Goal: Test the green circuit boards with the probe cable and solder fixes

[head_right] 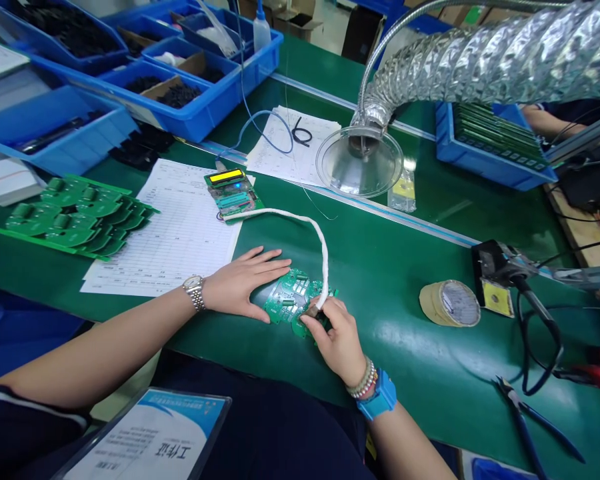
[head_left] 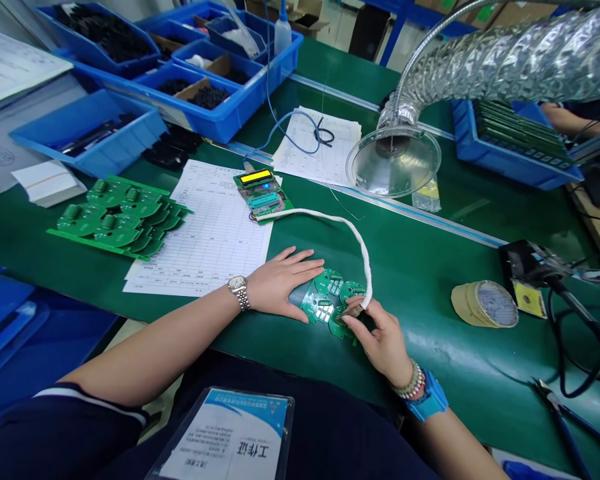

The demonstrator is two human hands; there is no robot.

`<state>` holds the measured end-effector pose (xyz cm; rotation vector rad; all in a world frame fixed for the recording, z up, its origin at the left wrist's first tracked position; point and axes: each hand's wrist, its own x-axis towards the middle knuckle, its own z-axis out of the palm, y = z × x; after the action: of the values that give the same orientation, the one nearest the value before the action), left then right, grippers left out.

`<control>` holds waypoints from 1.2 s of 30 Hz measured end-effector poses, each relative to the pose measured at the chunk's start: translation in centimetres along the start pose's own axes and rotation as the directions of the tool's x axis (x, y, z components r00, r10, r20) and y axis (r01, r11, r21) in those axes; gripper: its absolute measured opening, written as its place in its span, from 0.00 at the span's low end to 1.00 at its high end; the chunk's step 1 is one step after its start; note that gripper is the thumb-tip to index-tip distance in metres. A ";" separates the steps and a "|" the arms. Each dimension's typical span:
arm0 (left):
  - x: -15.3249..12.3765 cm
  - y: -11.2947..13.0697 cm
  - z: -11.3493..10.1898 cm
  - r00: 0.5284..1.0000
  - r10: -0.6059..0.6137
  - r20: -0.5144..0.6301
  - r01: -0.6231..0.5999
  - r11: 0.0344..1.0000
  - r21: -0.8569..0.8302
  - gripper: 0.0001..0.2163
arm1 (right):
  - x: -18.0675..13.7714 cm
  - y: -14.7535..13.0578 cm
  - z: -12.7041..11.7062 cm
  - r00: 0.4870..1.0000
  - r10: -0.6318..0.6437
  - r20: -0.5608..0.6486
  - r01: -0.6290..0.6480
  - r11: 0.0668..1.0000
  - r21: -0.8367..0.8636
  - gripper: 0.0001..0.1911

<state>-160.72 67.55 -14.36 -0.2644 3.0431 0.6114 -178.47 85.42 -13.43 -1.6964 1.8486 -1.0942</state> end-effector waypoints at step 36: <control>-2.6 4.4 1.4 0.957 0.215 -0.196 -0.151 0.943 0.298 0.12 | 0.0 0.0 0.2 1.000 0.011 -0.007 -0.011 1.000 0.002 0.02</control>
<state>-158.97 72.53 -13.81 -0.0417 3.3472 0.1537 -178.34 85.35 -13.59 -1.6818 1.8588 -1.0984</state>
